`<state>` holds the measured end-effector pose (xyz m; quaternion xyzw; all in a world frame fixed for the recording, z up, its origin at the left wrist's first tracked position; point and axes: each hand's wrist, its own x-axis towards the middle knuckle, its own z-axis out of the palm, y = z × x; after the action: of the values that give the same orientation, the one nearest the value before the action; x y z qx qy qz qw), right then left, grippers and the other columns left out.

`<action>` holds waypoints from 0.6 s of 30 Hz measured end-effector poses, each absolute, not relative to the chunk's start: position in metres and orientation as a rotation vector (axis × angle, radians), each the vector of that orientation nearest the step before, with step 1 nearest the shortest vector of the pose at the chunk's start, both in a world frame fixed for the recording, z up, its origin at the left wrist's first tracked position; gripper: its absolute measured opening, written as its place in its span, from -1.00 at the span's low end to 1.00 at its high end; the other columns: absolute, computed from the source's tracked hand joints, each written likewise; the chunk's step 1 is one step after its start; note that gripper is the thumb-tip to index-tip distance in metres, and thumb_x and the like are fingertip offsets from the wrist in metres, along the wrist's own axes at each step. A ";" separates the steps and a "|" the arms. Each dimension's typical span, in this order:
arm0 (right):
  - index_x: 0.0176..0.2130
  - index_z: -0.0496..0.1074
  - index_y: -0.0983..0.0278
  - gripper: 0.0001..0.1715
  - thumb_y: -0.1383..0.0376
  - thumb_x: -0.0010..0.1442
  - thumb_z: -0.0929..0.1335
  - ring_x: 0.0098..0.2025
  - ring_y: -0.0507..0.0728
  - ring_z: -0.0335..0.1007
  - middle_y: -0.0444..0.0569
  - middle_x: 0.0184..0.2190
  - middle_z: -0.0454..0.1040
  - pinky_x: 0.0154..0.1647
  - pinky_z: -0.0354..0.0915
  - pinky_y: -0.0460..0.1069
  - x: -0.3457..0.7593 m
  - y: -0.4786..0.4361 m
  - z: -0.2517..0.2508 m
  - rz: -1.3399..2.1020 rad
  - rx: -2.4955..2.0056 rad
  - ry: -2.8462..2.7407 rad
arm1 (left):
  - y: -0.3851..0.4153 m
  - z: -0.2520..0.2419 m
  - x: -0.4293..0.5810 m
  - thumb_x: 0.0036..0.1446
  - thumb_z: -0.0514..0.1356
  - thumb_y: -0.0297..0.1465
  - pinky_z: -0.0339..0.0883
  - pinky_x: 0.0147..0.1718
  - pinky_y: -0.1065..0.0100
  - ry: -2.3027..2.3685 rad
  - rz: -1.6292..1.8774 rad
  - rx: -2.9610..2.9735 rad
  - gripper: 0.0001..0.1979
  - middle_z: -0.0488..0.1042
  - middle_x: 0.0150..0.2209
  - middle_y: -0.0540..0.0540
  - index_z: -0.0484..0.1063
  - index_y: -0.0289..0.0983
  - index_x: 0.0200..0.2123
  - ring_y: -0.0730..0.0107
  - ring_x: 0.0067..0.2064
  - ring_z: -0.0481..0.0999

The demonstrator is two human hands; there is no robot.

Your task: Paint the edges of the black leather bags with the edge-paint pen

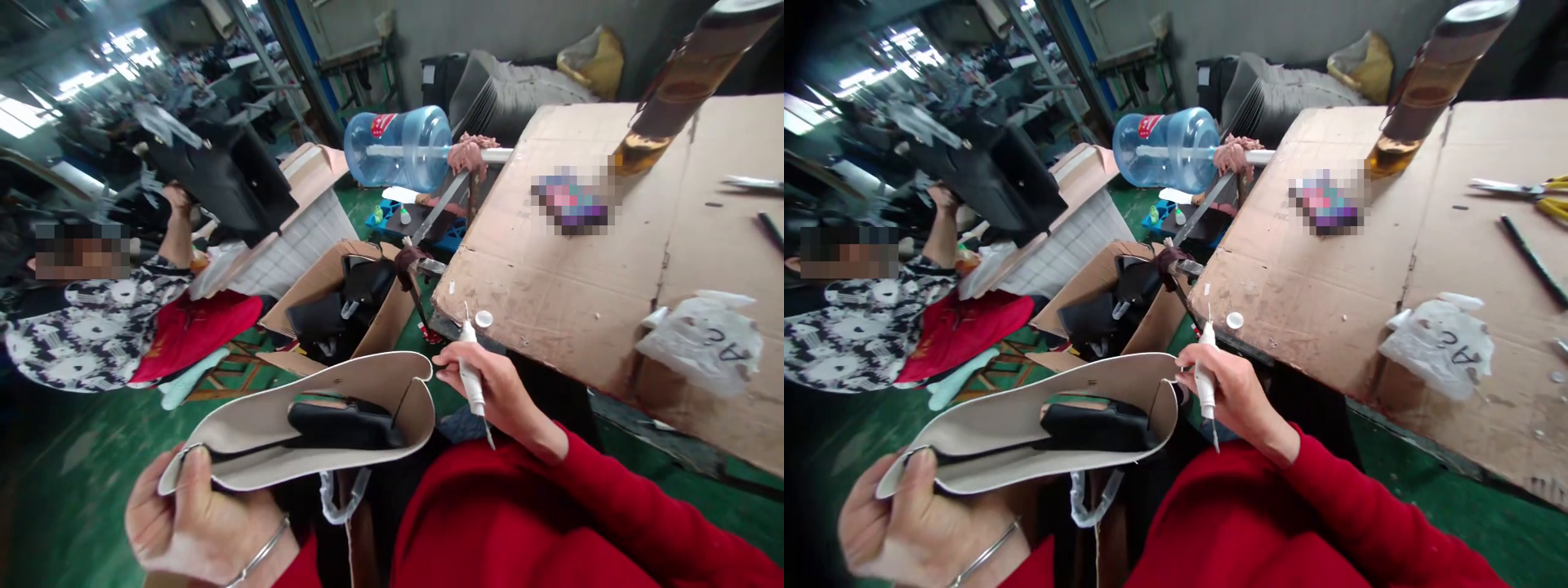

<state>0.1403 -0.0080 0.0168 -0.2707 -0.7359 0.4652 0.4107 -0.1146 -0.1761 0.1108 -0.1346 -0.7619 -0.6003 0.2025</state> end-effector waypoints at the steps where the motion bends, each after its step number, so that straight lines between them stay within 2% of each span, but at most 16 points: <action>1: -0.03 0.45 0.16 -0.82 0.23 0.36 0.43 -0.23 0.14 0.60 0.01 -0.14 0.63 -0.18 0.48 0.00 0.138 -0.011 0.014 1.155 -0.676 -1.907 | -0.176 0.107 -0.114 -0.08 0.31 -0.32 0.35 0.11 0.01 -2.062 -1.714 -0.316 -0.75 0.49 -0.25 0.00 0.47 -0.23 -0.27 0.03 -0.04 0.50; 4: 0.00 0.43 0.17 -0.82 0.25 0.39 0.39 -0.26 0.12 0.56 0.01 -0.16 0.62 -0.21 0.41 -0.02 0.130 -0.017 0.012 1.069 -0.642 -2.036 | -0.179 0.102 -0.117 -0.16 0.37 -0.39 0.42 0.03 0.09 -1.978 -1.855 -0.198 -0.75 0.47 -0.33 0.03 0.52 -0.21 -0.31 0.11 -0.11 0.51; 8: 0.11 0.36 0.21 -0.70 0.19 0.43 0.36 -0.34 0.10 0.52 0.01 -0.23 0.62 -0.27 0.34 -0.05 0.116 -0.019 0.015 0.951 -0.633 -2.155 | -0.186 0.100 -0.125 -0.22 0.42 -0.43 0.43 0.01 0.15 -1.889 -1.958 -0.134 -0.69 0.47 -0.35 0.02 0.54 -0.25 -0.29 0.18 -0.16 0.51; 13: 0.05 0.38 0.22 -0.66 0.06 0.42 0.36 -0.45 0.09 0.51 -0.06 -0.36 0.60 -0.40 0.22 -0.07 0.100 -0.024 0.021 0.818 -0.617 -2.369 | -0.195 0.097 -0.127 -0.12 0.36 -0.42 0.41 0.09 0.10 -1.924 -1.901 -0.147 -0.75 0.49 -0.32 0.03 0.54 -0.22 -0.28 0.16 -0.13 0.52; 18: 0.03 0.37 0.21 -0.73 0.12 0.43 0.36 -0.51 0.09 0.50 -0.11 -0.44 0.58 -0.46 0.14 -0.06 0.099 -0.041 0.027 0.870 -0.679 -2.449 | -0.200 0.096 -0.126 -0.09 0.35 -0.42 0.40 0.13 0.06 -1.953 -1.887 -0.112 -0.76 0.52 -0.30 0.03 0.50 -0.22 -0.27 0.10 -0.06 0.54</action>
<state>0.0991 -0.0412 0.0274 -0.2461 -0.8882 0.3154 0.2260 -0.1261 -0.2004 0.0958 -0.0403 -0.7025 -0.6787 0.2103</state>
